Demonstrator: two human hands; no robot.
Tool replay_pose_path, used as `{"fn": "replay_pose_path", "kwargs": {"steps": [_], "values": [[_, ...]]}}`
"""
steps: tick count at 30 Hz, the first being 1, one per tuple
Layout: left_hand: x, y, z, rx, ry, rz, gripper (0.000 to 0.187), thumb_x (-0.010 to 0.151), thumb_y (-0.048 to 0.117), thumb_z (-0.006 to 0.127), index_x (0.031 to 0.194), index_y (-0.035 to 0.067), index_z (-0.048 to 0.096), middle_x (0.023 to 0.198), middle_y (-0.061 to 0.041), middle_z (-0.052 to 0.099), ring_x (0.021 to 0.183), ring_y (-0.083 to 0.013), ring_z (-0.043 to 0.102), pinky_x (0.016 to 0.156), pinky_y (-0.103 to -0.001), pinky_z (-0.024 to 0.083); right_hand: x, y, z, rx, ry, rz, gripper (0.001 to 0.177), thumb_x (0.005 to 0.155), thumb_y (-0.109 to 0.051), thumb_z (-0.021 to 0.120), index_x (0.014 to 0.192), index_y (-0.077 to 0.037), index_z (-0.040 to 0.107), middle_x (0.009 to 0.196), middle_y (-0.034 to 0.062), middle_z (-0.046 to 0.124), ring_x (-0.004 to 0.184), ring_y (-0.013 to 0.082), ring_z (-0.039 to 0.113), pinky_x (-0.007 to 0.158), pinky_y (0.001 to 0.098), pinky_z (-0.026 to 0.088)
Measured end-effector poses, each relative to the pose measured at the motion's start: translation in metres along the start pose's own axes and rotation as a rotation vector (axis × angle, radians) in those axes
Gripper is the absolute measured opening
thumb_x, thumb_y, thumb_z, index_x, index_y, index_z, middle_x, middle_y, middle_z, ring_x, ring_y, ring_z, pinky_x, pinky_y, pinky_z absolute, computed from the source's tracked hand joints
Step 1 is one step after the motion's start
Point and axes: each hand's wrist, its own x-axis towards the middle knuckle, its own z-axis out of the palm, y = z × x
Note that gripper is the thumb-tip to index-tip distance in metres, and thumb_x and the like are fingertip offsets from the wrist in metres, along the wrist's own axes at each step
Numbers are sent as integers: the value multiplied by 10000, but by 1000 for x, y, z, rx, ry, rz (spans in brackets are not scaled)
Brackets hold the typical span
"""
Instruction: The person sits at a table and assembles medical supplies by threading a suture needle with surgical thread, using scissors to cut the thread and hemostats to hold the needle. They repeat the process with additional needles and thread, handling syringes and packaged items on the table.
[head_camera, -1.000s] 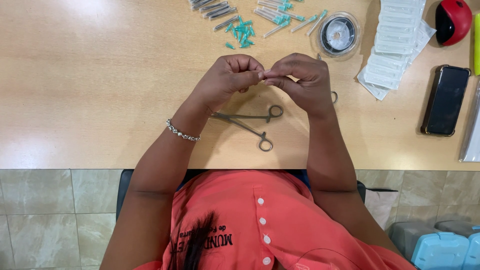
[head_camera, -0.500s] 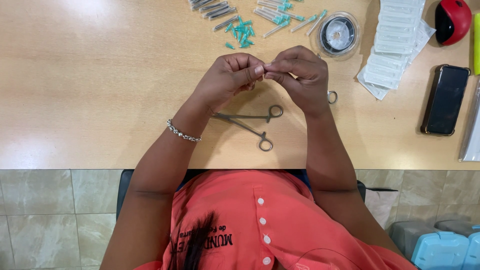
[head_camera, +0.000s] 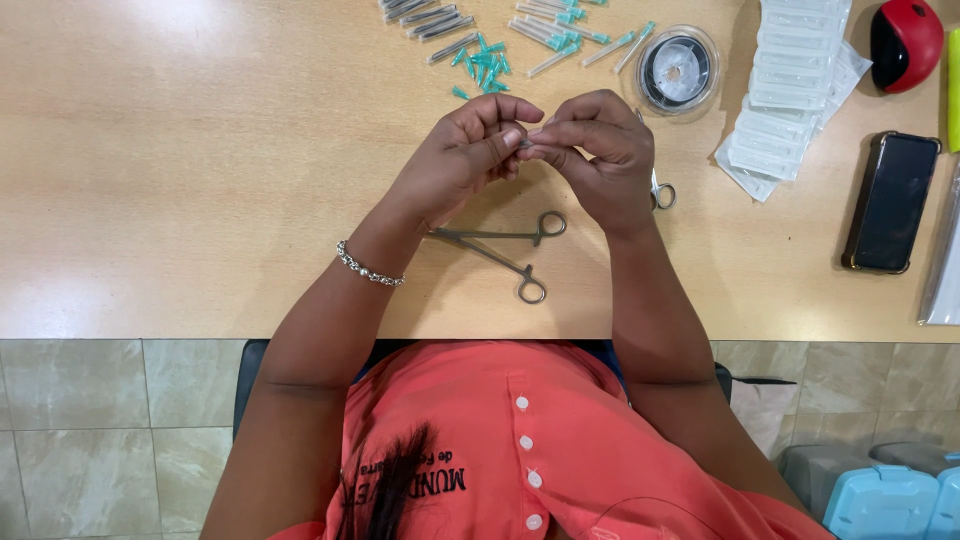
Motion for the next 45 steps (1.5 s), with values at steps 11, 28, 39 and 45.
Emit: {"fn": "replay_pose_path", "kwargs": {"steps": [11,28,39,45], "values": [[-2,3,4,22,54,86,204,1070,110,539,1259,57,595,888,-27,620,780,-123,575,779,-244,489,7,-19,11,-190,85,-37,60,992,-82,792,985,-23,783,944,103,661,867,215,621,721,311,552],[49,-2,-71,1347,624,605,227,933,116,763,1140,180,694,1004,66,787,959,-204,641,884,-398,405,9,4,-4,-401,90,-62,92,1029,-17,733,1106,7,777,992,122,690,918,255,662,738,337,563],[46,-6,-67,1592,623,764,202,1062,344,634,1127,165,703,982,-6,743,988,-250,603,830,-388,384,-4,56,-20,-722,169,22,147,971,-68,791,1107,-121,793,1011,44,701,905,253,658,757,371,559],[54,-18,-51,1617,557,884,153,1003,394,703,1038,250,741,955,39,698,966,-244,626,802,-365,441,-7,66,-25,-875,115,103,135,1014,-150,706,1113,-179,793,979,38,667,959,255,676,799,404,500]]}}
